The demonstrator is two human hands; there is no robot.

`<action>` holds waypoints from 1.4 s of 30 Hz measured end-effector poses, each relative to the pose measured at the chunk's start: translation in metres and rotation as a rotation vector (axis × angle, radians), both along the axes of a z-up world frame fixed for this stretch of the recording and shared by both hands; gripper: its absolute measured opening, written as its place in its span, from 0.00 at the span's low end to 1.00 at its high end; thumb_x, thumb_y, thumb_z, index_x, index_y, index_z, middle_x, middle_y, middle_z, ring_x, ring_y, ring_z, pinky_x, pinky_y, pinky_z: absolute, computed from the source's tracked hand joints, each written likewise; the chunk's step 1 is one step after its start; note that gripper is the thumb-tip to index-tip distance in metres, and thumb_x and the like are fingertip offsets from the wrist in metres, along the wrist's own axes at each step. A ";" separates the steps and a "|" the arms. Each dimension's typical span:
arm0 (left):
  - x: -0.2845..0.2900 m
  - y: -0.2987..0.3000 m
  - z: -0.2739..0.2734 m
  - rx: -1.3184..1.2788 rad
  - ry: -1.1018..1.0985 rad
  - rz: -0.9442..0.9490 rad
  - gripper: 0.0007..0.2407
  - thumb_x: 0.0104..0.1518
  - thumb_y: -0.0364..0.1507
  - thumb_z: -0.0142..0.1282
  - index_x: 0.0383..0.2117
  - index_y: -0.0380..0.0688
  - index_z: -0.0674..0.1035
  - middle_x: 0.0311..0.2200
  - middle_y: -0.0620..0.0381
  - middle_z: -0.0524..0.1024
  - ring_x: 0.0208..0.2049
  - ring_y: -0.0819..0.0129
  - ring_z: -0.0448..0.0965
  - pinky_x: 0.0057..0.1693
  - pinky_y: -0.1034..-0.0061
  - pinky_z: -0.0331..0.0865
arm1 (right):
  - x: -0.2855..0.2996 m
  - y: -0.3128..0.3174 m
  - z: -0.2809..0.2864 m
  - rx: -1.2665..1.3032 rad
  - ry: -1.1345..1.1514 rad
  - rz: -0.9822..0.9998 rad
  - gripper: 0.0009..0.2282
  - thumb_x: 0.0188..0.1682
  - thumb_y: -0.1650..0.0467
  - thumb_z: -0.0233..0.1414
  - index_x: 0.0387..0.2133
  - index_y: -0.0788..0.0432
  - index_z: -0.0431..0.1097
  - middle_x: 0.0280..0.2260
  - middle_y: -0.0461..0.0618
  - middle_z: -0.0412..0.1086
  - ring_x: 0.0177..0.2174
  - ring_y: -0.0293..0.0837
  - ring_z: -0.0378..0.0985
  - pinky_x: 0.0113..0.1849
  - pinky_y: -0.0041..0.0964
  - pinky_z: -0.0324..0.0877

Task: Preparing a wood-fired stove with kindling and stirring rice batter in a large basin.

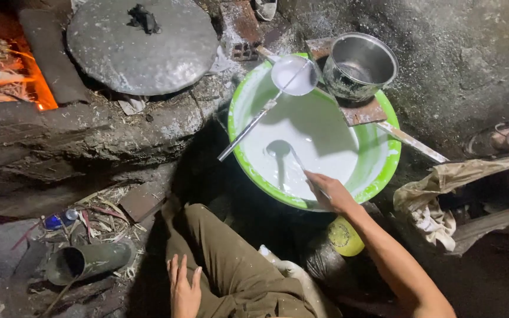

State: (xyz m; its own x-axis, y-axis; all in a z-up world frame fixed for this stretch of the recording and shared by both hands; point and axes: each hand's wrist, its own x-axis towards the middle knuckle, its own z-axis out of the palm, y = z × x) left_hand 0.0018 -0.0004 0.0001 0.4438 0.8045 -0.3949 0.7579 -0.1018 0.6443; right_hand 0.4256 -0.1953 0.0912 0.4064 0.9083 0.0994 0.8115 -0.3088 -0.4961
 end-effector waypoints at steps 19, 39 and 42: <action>0.011 -0.008 -0.007 0.055 -0.094 -0.053 0.24 0.55 0.39 0.48 0.58 0.48 0.65 0.66 0.53 0.50 0.69 0.56 0.41 0.65 0.57 0.51 | 0.045 -0.007 -0.005 -0.402 -0.265 -0.473 0.12 0.51 0.71 0.40 0.20 0.64 0.62 0.17 0.54 0.64 0.16 0.49 0.63 0.22 0.44 0.61; 0.052 -0.026 0.028 -0.011 -0.218 -0.136 0.23 0.57 0.38 0.46 0.60 0.48 0.62 0.67 0.58 0.47 0.69 0.61 0.38 0.67 0.62 0.46 | 0.014 0.088 0.064 0.343 0.604 -0.631 0.14 0.49 0.67 0.48 0.39 0.69 0.72 0.27 0.61 0.75 0.25 0.49 0.80 0.29 0.36 0.76; 0.048 -0.022 0.042 -0.057 -0.175 -0.122 0.23 0.57 0.38 0.44 0.60 0.49 0.61 0.67 0.58 0.46 0.69 0.62 0.36 0.67 0.60 0.48 | 0.030 0.087 0.024 0.404 0.406 -0.517 0.16 0.51 0.66 0.47 0.43 0.68 0.71 0.30 0.60 0.75 0.29 0.48 0.80 0.32 0.35 0.74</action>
State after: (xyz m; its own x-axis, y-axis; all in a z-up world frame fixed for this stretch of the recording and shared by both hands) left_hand 0.0503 -0.0226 0.0417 0.6023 0.7191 -0.3465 0.6181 -0.1455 0.7725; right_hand 0.4555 -0.1087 0.1150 0.8448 0.5177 0.1350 0.3431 -0.3306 -0.8792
